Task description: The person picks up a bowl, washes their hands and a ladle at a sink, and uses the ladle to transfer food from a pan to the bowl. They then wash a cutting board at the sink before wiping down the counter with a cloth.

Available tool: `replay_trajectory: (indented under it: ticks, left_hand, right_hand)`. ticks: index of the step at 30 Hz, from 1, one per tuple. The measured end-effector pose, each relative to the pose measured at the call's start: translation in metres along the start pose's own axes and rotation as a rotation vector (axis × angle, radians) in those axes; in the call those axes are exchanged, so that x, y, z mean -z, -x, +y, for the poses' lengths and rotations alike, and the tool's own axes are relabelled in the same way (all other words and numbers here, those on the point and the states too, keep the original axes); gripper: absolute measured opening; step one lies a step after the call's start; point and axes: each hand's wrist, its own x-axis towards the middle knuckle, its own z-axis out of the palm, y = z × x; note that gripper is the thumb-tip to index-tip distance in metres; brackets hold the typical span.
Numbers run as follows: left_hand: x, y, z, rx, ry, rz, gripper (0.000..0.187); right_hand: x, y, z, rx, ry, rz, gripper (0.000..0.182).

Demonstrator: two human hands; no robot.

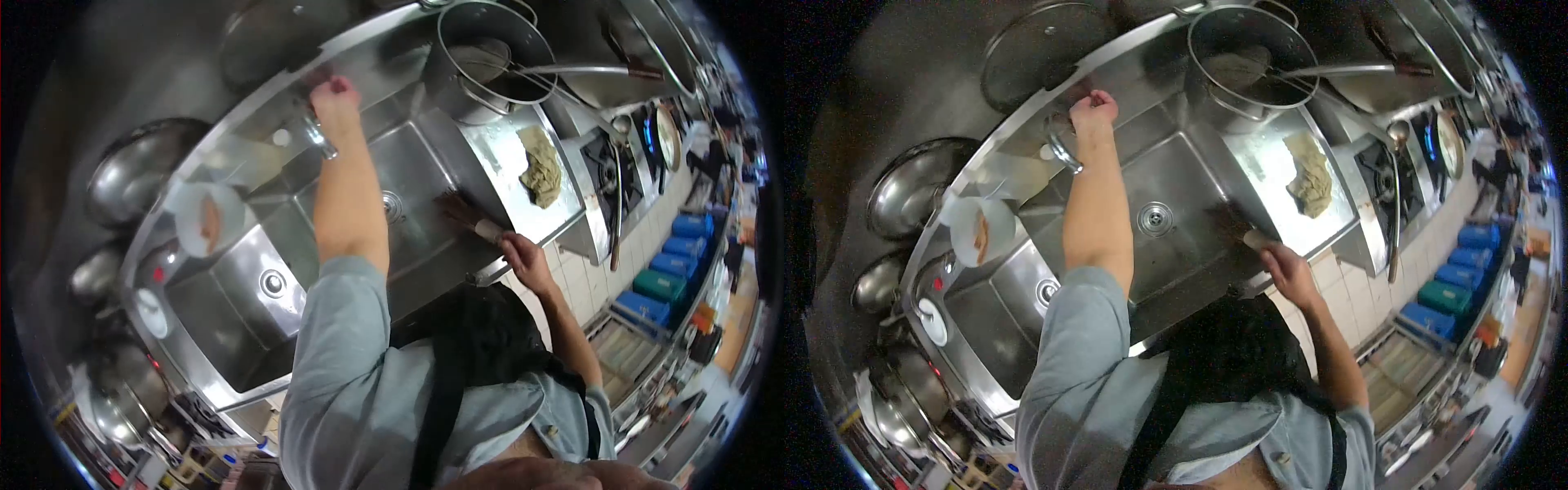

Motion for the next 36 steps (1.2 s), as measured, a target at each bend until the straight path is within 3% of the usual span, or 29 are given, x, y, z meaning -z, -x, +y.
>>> replay_trajectory:
  ticks: [1, 2, 4, 5, 9, 12, 15, 16, 17, 19, 20, 21, 22, 23, 24, 25, 26, 27, 29, 31, 33, 36]
  left_hand:
    - [-0.003, 0.008, -0.001, 0.054, 0.331, 0.171, 0.043]
    - [-0.002, 0.025, -0.003, 0.072, 0.322, 0.182, 0.043]
    - [-0.004, 0.085, -0.004, 0.088, 0.113, -0.042, 0.046]
    - [-0.020, 0.122, -0.001, 0.092, 0.016, 0.060, 0.050]
    - [0.010, 0.182, 0.006, 0.237, -0.374, 0.013, 0.056]
    - [0.015, 0.230, 0.018, 0.062, -0.444, -0.067, 0.052]
    - [-0.015, 0.291, 0.029, -0.058, -0.593, -0.024, 0.054]
    - [-0.013, 0.307, 0.027, -0.049, -0.596, -0.027, 0.054]
    - [-0.010, 0.321, 0.022, -0.226, -0.725, -0.093, 0.056]
    - [-0.005, 0.341, -0.002, -0.527, -0.843, -0.207, 0.063]
    - [-0.008, 0.342, -0.003, -0.496, -0.836, -0.227, 0.063]
    - [-0.015, 0.338, 0.004, -0.590, -0.987, -0.162, 0.065]
    - [-0.019, 0.332, 0.009, -0.686, -1.136, -0.100, 0.068]
    - [-0.016, 0.321, 0.010, -0.661, -1.126, -0.128, 0.068]
    - [-0.008, 0.304, 0.011, -0.493, -0.939, -0.224, 0.070]
    - [-0.003, 0.289, 0.010, -0.329, -0.756, -0.309, 0.072]
    - [-0.003, 0.278, 0.009, -0.319, -0.759, -0.327, 0.072]
    - [-0.004, 0.269, 0.007, -0.385, -0.912, -0.337, 0.068]
    - [0.000, 0.253, 0.005, -0.449, -1.061, -0.363, 0.064]
    - [0.016, 0.242, 0.006, -0.242, -1.020, -0.330, 0.050]
    - [0.043, 0.245, 0.015, -0.173, -1.147, -0.342, 0.046]
    - [0.090, 0.261, 0.019, -0.102, -1.455, -0.312, 0.041]
  right_hand:
    - [-0.003, -0.007, -0.015, -0.013, -0.071, -0.009, 0.029]
    - [-0.006, -0.017, -0.028, -0.018, -0.140, -0.019, 0.031]
    - [-0.013, -0.038, -0.038, 0.012, -0.134, -0.058, 0.036]
    - [-0.020, -0.050, -0.050, -0.036, -0.262, -0.086, 0.039]
    - [-0.072, -0.099, -0.089, -0.113, -0.521, -0.207, 0.051]
    - [-0.118, -0.126, -0.135, -0.058, -0.655, -0.252, 0.057]
    - [-0.158, -0.150, -0.165, -0.043, -0.732, -0.300, 0.058]
    - [-0.162, -0.153, -0.182, 0.021, -0.743, -0.310, 0.057]
    - [-0.166, -0.158, -0.193, 0.085, -0.751, -0.311, 0.056]
    - [-0.204, -0.207, -0.143, 0.927, 0.200, 0.064, 0.053]
    - [-0.215, -0.224, -0.140, 0.998, 0.123, -0.004, 0.053]
    - [-0.221, -0.234, -0.141, 1.065, 0.047, -0.069, 0.052]
    - [-0.209, -0.224, -0.156, 1.039, 0.071, -0.044, 0.052]
    - [-0.187, -0.203, -0.188, 0.644, -0.268, -0.269, 0.054]
    - [-0.169, -0.188, -0.209, 0.237, -0.605, -0.469, 0.056]
    - [-0.158, -0.183, -0.212, 0.236, -0.606, -0.444, 0.056]
    - [-0.147, -0.179, -0.212, 0.229, -0.651, -0.361, 0.060]
    - [-0.137, -0.176, -0.209, 0.222, -0.697, -0.279, 0.063]
    - [-0.108, -0.161, -0.178, 0.267, -0.485, -0.273, 0.052]
    - [-0.077, -0.145, -0.125, 0.701, 0.199, -0.041, 0.050]
    - [-0.025, -0.133, -0.082, 0.744, 0.470, -0.023, 0.051]
    - [0.042, -0.123, -0.006, 0.114, 0.315, 0.182, 0.053]
